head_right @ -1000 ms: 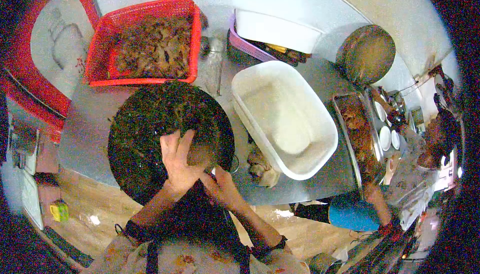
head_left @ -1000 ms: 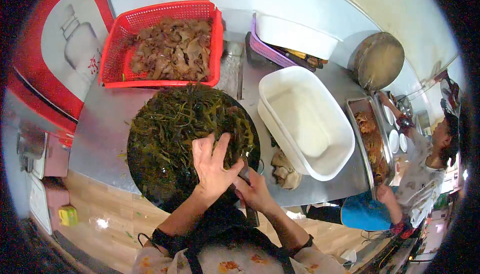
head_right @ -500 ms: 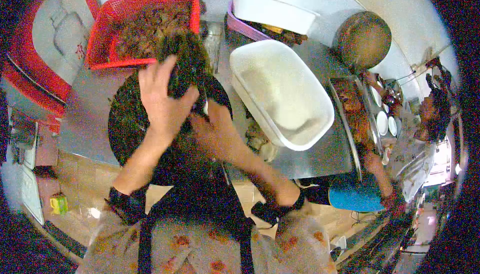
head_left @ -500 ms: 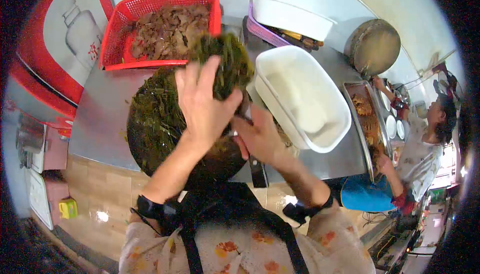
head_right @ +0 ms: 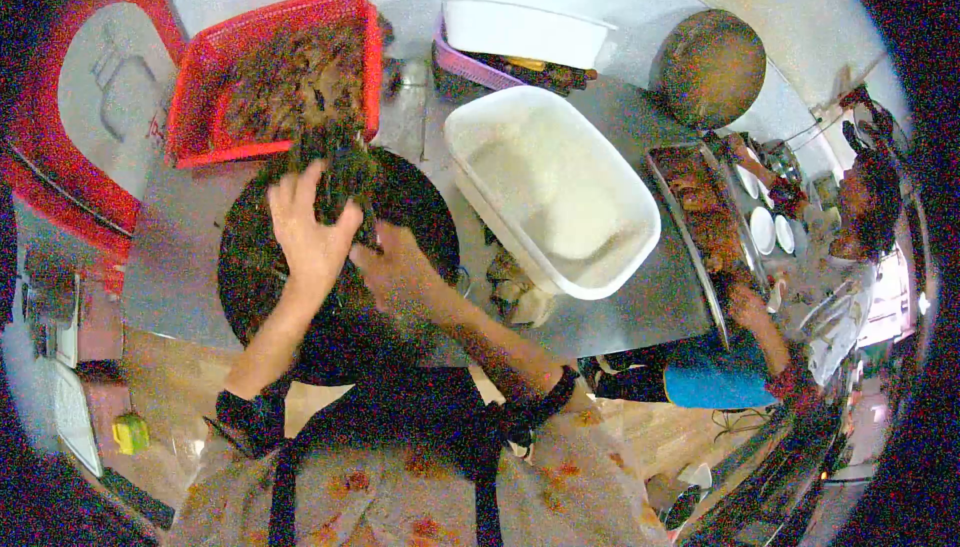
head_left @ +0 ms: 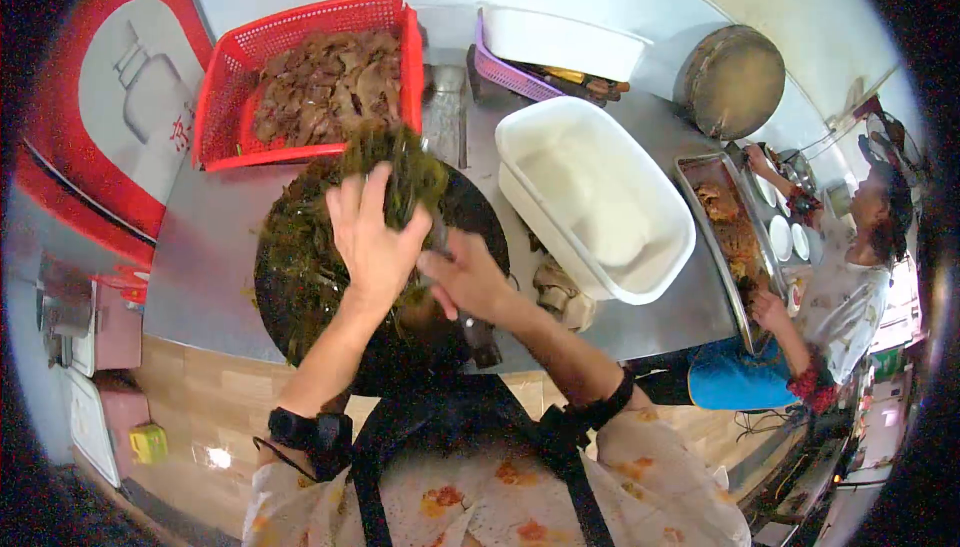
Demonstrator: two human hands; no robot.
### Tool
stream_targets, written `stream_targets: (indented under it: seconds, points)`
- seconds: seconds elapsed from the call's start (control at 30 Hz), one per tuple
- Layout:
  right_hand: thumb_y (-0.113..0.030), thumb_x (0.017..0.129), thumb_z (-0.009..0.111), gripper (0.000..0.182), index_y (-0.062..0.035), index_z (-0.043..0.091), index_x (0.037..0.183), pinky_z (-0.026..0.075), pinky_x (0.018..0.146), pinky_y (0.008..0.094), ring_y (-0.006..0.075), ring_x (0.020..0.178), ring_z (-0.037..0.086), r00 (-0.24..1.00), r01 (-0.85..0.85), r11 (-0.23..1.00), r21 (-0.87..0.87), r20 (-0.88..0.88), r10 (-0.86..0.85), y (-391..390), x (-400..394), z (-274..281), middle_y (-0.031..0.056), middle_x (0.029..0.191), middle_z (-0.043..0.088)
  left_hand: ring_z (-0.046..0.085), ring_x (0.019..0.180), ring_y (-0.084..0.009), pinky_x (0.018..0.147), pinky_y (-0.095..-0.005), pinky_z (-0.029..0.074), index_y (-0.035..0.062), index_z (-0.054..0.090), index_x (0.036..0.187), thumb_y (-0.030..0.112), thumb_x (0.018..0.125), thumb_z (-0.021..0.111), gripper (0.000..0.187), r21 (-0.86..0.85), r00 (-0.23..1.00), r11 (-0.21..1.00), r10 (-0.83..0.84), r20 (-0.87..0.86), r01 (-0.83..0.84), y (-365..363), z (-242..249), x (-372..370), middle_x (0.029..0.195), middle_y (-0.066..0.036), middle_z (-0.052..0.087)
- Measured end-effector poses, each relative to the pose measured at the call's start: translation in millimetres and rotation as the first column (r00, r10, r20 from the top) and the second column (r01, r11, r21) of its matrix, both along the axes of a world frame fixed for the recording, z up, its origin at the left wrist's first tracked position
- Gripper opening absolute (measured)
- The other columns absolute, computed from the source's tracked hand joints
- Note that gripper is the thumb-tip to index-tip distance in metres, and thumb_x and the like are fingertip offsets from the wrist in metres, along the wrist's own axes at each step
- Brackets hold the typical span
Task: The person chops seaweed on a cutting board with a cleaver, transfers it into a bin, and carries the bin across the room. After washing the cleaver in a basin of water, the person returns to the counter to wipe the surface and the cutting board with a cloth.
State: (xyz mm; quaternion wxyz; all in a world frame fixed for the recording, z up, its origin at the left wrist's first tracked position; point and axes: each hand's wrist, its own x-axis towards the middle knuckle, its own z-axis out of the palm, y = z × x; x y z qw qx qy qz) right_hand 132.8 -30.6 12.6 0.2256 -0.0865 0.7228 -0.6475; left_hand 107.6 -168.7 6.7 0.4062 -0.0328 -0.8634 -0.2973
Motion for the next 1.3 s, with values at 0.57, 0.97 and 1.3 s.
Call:
stream_targets:
  seconds: [0.57, 0.97, 1.3]
  points:
    - [-0.017, 0.09, 0.056, 0.011, -0.0091, 0.059, 0.096, 0.032, 0.036, 0.0213, 0.0039, 0.046, 0.046, 0.835, 0.49, 0.85, 0.194, -0.385, -0.394, 167, -10, 150, -0.0022, 0.063, 0.054, 0.045, 0.089, -0.0355, 0.077, -0.0457, 0.04, 0.0053, 0.054, 0.098, 0.019, 0.056, 0.074, 0.049, 0.275, 0.909, 0.885, -0.293, -0.295, 0.375, 190, 143, -55, 0.089, -0.016, 0.047]
    - [-0.019, 0.086, 0.053, 0.019, -0.0038, 0.054, 0.096, 0.05, 0.062, 0.0479, 0.0366, 0.067, 0.063, 0.886, 0.319, 0.046, 0.947, -0.315, 0.341, 288, -34, 44, 0.019, 0.068, 0.062, 0.059, 0.092, -0.0351, 0.08, -0.0448, 0.046, 0.0019, 0.065, 0.088, 0.024, 0.076, 0.062, 0.026, -0.019, 0.62, 0.706, -0.608, 0.495, 0.708, 208, -9, -104, 0.094, -0.021, 0.06]
    - [-0.019, 0.086, 0.055, 0.018, -0.0025, 0.047, 0.089, 0.046, 0.06, 0.0516, 0.0423, 0.07, 0.059, 0.852, 0.472, 0.235, 0.849, -0.508, 0.124, 304, -34, 87, 0.0237, 0.068, 0.059, 0.063, 0.081, -0.0335, 0.074, -0.0383, 0.049, 0.0056, 0.067, 0.098, 0.023, 0.083, 0.06, 0.024, 0.055, 0.561, 0.732, -0.566, 0.604, 0.679, 199, 10, -139, 0.089, -0.018, 0.066]
